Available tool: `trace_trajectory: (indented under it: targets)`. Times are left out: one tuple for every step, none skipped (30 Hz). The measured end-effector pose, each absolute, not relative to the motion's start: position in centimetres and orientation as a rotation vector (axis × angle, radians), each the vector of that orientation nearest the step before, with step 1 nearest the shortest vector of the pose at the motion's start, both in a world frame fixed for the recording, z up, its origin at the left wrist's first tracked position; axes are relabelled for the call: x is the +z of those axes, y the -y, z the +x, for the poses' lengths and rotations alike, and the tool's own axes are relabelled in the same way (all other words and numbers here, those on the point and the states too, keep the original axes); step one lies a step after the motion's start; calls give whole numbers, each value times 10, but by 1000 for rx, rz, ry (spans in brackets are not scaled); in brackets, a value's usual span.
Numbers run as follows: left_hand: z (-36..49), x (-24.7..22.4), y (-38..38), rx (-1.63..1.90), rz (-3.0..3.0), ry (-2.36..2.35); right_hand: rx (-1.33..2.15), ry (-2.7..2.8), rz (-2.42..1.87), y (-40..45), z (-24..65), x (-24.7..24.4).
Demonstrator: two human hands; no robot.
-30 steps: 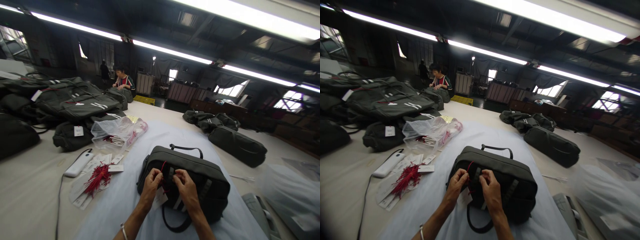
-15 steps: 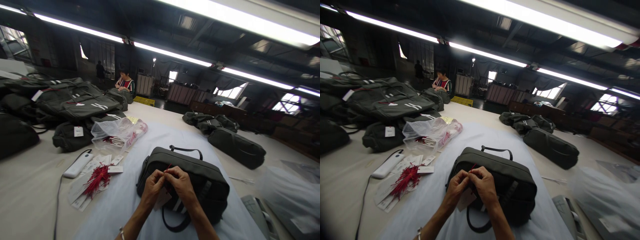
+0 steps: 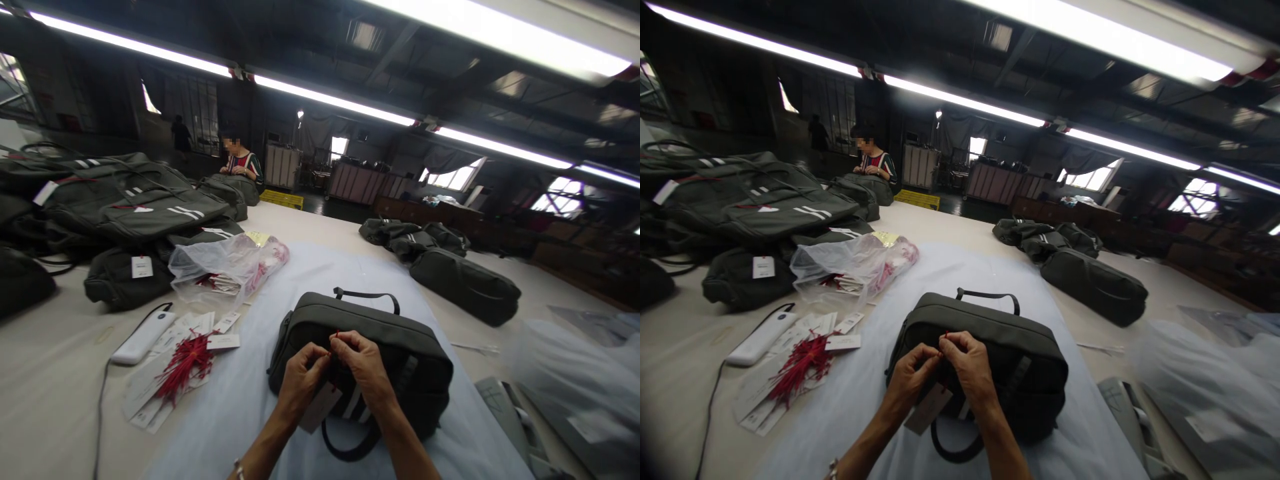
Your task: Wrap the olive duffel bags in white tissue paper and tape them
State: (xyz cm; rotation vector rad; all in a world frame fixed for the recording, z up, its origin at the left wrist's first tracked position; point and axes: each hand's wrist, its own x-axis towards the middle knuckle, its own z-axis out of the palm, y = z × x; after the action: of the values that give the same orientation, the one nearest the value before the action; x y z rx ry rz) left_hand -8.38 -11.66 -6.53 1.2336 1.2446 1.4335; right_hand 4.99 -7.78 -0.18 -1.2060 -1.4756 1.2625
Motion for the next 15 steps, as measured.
trace_trajectory:
  targets:
    - [-85, -67, 116, 1438, 1266, -1261, 1262, 1485, -1209, 78, 51, -2]
    - [-86, -69, 116, 1462, 1318, -1288, 1257, 1496, -1208, 77, 51, -2]
    - [-88, -70, 117, 1509, 1398, -1327, 1245, 1511, -1206, 76, 52, -1]
    - [-91, -70, 117, 1570, 1520, -1373, 1223, 1527, -1201, 75, 53, -1]
    - [-94, -69, 116, 1626, 1691, -1416, 1198, 1542, -1193, 73, 54, 1]
    - [-98, -66, 114, 1658, 1910, -1447, 1177, 1551, -1181, 71, 55, 2]
    - [-102, -62, 112, 1642, 2163, -1454, 1169, 1552, -1168, 68, 56, 4]
    - [-106, -57, 108, 1579, 2421, -1438, 1178, 1546, -1159, 65, 57, 6]
    - [-110, -50, 103, 1478, 2653, -1411, 1210, 1534, -1153, 62, 57, 9]
    - [-113, -44, 96, 1376, 2836, -1386, 1257, 1518, -1149, 59, 57, 12]
    - [-116, -37, 90, 1289, 2967, -1371, 1309, 1499, -1148, 56, 56, 14]
    - [-118, -31, 83, 1217, 3058, -1359, 1362, 1475, -1150, 54, 55, 17]
    - [-120, -25, 77, 1163, 3120, -1345, 1404, 1446, -1153, 51, 54, 18]
    - [-121, -19, 72, 1123, 3167, -1322, 1430, 1415, -1159, 49, 53, 20]
    - [-122, -14, 68, 1092, 3201, -1294, 1442, 1386, -1170, 46, 52, 20]
